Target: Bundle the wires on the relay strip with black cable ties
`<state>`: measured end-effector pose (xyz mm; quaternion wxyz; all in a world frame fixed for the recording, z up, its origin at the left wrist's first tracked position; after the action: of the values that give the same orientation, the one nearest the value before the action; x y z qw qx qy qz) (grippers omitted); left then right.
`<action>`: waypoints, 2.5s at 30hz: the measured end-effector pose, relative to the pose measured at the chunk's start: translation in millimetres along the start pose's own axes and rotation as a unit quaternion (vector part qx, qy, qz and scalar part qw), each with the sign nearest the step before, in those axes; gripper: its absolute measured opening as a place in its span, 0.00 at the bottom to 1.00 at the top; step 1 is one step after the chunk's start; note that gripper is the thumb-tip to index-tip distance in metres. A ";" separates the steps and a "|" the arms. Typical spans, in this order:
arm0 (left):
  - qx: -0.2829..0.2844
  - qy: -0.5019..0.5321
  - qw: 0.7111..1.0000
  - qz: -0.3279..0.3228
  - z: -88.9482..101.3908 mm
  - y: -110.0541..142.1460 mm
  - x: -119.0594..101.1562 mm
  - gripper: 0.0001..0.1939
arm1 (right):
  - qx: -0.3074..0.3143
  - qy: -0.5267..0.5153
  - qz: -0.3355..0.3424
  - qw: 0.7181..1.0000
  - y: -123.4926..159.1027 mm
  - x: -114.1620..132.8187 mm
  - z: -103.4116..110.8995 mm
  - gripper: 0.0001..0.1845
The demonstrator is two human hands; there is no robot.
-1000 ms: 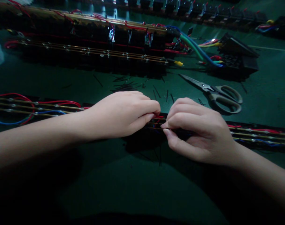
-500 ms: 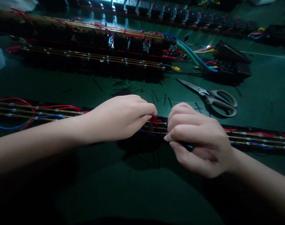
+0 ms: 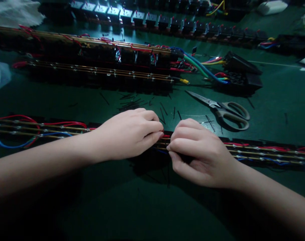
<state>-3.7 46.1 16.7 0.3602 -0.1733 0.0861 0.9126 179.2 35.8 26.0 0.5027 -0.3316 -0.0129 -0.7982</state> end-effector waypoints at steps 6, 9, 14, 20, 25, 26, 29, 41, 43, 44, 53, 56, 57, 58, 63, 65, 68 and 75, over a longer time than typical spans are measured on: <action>0.014 0.007 1.000 0.020 0.2 -1.3 0.2 0.15 | 0.006 -0.005 0.002 1.000 0.4 0.4 0.2 0.09; -0.017 0.017 0.999 0.035 1.5 -1.1 1.0 0.11 | -0.008 -0.005 -0.007 1.000 -0.5 -0.6 -0.9 0.09; -0.072 0.074 0.994 0.040 7.2 0.8 2.7 0.08 | -0.057 0.017 -0.029 0.998 -1.0 -2.9 -3.4 0.07; -0.076 0.100 0.992 0.031 11.3 5.1 2.4 0.06 | -0.081 0.032 -0.064 0.994 1.6 -5.8 -3.1 0.04; -0.071 0.111 0.991 0.036 11.4 5.6 2.0 0.07 | -0.104 0.032 -0.076 0.991 2.4 -6.7 -2.0 0.05; -0.070 0.114 0.990 0.038 11.6 5.3 1.8 0.07 | -0.107 0.032 -0.078 0.991 2.4 -6.7 -2.0 0.05; -0.069 0.117 0.990 0.045 12.6 4.8 1.5 0.07 | -0.111 0.029 -0.084 0.990 2.3 -6.6 -1.9 0.05; -0.093 0.088 0.991 0.026 11.8 5.6 1.8 0.05 | -0.102 0.032 -0.077 0.991 2.9 -6.5 -1.4 0.03; -0.089 0.080 0.993 0.022 11.5 5.2 1.8 0.05 | -0.097 0.031 -0.080 0.992 2.8 -6.2 -1.3 0.04; -0.089 0.078 0.993 0.021 11.4 5.0 1.7 0.05 | -0.096 0.031 -0.081 0.992 2.7 -6.1 -1.2 0.04; -0.113 0.051 0.992 -0.015 11.4 6.5 0.8 0.06 | -0.091 0.024 -0.078 0.993 2.3 -8.3 -1.6 0.03; -0.124 0.045 0.991 -0.021 10.2 6.5 1.6 0.05 | -0.089 0.014 -0.074 0.993 3.0 -7.8 -1.2 0.03; -0.126 0.043 0.991 -0.020 9.8 6.3 2.0 0.05 | -0.090 0.011 -0.073 0.993 3.0 -7.4 -0.8 0.04; -0.126 0.040 0.991 -0.020 9.4 6.0 2.3 0.05 | -0.090 0.007 -0.072 0.993 2.9 -7.0 -0.5 0.04; -0.123 0.034 0.992 -0.024 8.1 5.9 2.9 0.05 | -0.091 0.004 -0.078 0.993 1.5 -6.2 0.2 0.03; -0.124 0.033 0.991 -0.034 7.9 6.5 2.5 0.05 | -0.091 0.007 -0.075 0.993 0.9 -6.3 -0.2 0.03; -0.126 0.022 0.991 -0.046 8.0 7.6 2.1 0.06 | -0.087 0.010 -0.065 0.994 0.1 -6.5 -1.1 0.04; -0.135 -0.002 0.989 -0.061 8.8 9.3 1.4 0.07 | -0.095 0.013 -0.068 0.993 0.4 -7.4 -1.8 0.03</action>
<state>-13.4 42.7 24.6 0.3884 -0.2232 -0.0491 0.8927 180.6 40.8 20.5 0.4136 -0.3660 0.0464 -0.8324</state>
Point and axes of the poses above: each hand's wrist, its own y-axis away from the middle knuckle, its own z-axis out of the back of the hand, x = y × z, the point moved 2 cm from there along -y, towards the middle knuckle, and after that the axes turned 6 degrees about -y, right-handed, at the moved point
